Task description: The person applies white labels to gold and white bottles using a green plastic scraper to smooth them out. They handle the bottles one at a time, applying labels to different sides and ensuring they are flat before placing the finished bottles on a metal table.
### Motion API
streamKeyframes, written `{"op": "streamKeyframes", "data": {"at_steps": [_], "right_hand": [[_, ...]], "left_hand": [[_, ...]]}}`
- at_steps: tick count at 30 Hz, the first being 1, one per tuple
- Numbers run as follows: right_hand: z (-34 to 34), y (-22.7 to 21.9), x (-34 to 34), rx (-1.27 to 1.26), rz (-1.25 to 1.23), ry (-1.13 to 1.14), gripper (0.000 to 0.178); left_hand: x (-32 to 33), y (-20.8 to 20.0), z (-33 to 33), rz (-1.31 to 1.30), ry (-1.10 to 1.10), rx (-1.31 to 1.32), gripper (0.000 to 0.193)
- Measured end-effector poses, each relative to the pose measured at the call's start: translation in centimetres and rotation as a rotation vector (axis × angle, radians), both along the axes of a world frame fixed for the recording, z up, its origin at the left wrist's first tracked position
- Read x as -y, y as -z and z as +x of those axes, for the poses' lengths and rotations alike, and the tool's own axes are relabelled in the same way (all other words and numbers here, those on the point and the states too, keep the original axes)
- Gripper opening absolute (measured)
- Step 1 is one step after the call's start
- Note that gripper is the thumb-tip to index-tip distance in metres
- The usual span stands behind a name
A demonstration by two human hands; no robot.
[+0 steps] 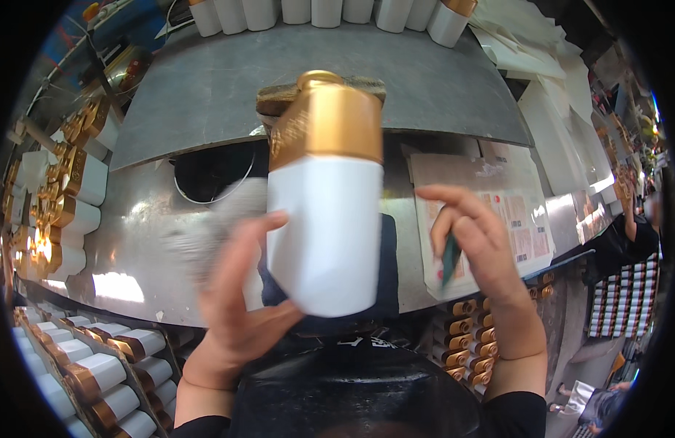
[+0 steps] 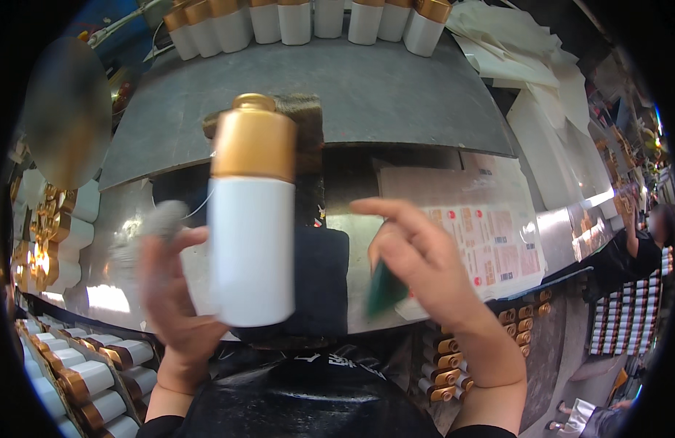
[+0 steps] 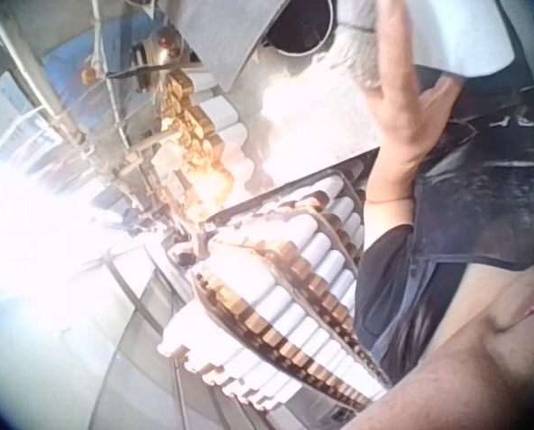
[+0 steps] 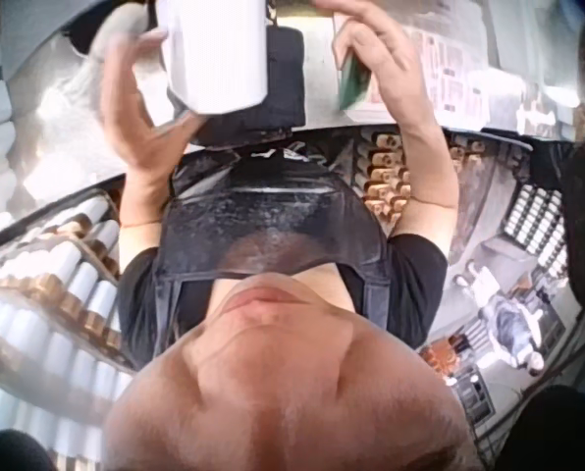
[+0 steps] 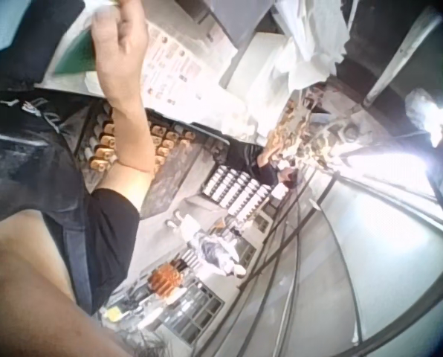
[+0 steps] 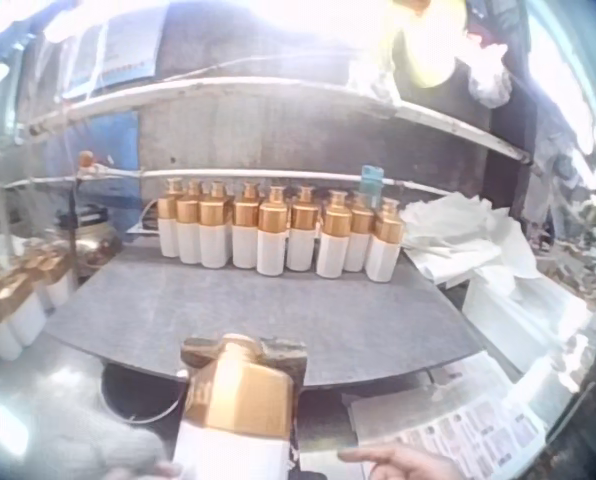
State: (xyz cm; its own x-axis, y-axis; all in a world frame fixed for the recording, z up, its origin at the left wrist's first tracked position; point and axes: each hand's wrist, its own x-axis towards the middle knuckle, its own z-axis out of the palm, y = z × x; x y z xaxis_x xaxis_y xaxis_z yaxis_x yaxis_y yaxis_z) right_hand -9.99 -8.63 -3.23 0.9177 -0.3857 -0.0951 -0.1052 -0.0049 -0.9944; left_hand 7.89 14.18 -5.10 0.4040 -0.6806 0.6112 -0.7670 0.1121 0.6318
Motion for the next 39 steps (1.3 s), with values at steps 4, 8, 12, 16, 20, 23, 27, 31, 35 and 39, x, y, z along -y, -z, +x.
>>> {"op": "streamKeyframes", "data": {"at_steps": [4,8,12,16,20,23,27,31,35,39], "right_hand": [[1.2,0.4,-1.9,-0.05,-0.216,0.005,0.05],[1.4,1.0,-2.1,-0.067,-0.286,0.026,0.055],[1.9,0.8,-2.3,-0.027,-0.297,-0.037,0.057],[2.4,0.4,-3.2,-0.16,-0.503,-0.062,0.064],[1.1,0.6,-3.5,-0.11,-0.582,0.012,0.07],[-0.6,1.0,-3.8,-0.118,-0.548,0.05,0.063],[-2.4,2.3,-4.4,-0.105,-0.594,0.132,0.035],[-3.3,3.0,-4.6,-0.06,-0.624,0.09,0.02],[-3.1,2.3,-4.9,0.038,-0.63,0.064,0.021],[-2.2,1.4,-5.1,-0.009,-0.672,0.063,0.032]], "left_hand": [[1.6,0.7,-0.7,0.27,-0.179,0.114,0.109],[2.3,1.1,-0.6,0.332,-0.144,-0.085,0.123],[1.2,0.8,-0.2,0.342,-0.1,-0.28,0.124],[0.2,1.6,0.6,0.395,-0.096,-0.293,0.126],[-0.4,3.4,1.5,0.125,-0.03,-0.371,0.113],[-1.1,3.8,2.6,-0.083,-0.089,-0.457,0.09],[-1.8,3.9,3.3,-0.097,-0.207,-0.402,0.044],[-1.7,4.3,2.6,-0.182,-0.168,-0.448,0.044],[-2.2,4.0,1.8,-0.197,-0.175,-0.523,0.033],[-2.5,3.5,1.1,-0.096,-0.118,-0.369,0.033]]}}
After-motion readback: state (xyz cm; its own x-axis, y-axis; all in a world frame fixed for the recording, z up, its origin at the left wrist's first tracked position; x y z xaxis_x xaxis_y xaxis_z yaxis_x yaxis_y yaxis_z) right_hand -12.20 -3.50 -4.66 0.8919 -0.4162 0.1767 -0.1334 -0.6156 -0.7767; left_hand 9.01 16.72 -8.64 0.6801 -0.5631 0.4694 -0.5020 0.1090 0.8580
